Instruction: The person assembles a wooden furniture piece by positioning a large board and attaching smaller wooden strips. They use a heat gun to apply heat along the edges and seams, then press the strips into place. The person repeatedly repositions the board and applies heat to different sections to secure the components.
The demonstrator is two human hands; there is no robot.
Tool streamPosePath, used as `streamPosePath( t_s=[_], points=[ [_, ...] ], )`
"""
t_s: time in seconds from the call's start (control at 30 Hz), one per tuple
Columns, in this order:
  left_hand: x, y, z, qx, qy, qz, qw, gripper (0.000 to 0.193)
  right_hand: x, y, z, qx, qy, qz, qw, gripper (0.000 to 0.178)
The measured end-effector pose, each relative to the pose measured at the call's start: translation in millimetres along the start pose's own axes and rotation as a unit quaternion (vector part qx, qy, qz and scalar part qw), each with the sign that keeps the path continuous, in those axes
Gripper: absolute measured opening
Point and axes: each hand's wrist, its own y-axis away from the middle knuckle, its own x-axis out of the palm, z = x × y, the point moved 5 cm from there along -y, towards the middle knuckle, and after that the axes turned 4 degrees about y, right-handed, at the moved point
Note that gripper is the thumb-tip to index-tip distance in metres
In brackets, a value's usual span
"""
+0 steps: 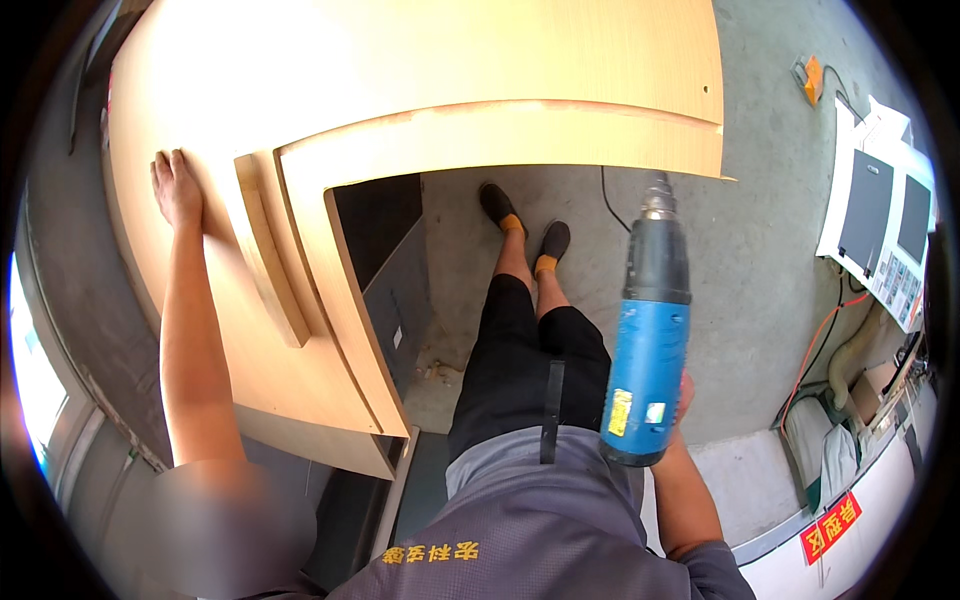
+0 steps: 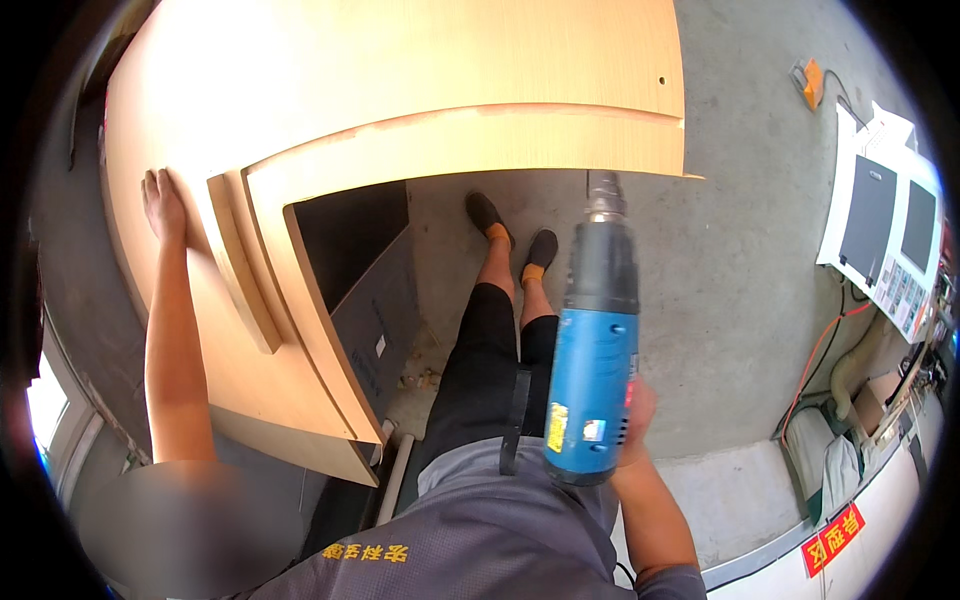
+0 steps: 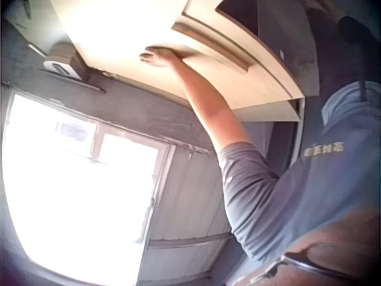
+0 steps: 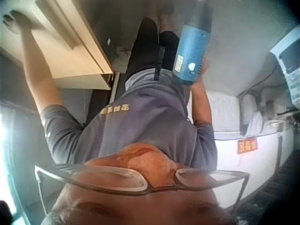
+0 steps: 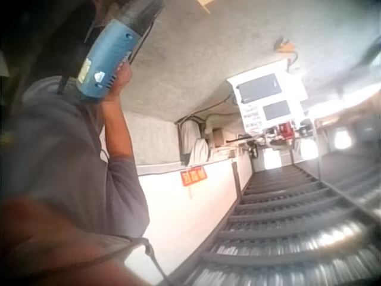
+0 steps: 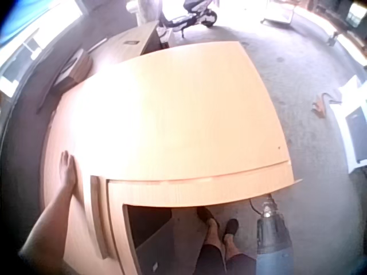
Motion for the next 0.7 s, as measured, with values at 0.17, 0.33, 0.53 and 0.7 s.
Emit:
streamPosePath(
  t_s=[0.17, 0.33, 0.53, 0.7],
  points=[
    [-2.0, 1.9, -5.2, -0.002, 0.002, -0.002, 1.000, 0.071, -10.0, -5.5, -2.7, -0.060, 0.052, 0.020, 0.997, 0.011],
    [-4.5, 2.8, 0.2, -0.003, -0.007, -0.002, 1.000, 0.070, 35.7, -2.4, 35.4, -0.210, 0.188, 0.120, 0.952, 0.016],
    [-4.5, 4.8, -11.6, -0.004, -0.001, 0.003, 1.000, 0.070, 118.1, 1.6, 79.2, -0.463, 0.271, 0.161, 0.829, 0.025],
    [-1.7, -3.3, -1.0, 0.006, 0.013, -0.001, 1.000, 0.071, 125.5, -1.4, 75.1, -0.478, 0.247, 0.161, 0.827, 0.025]
  ],
)
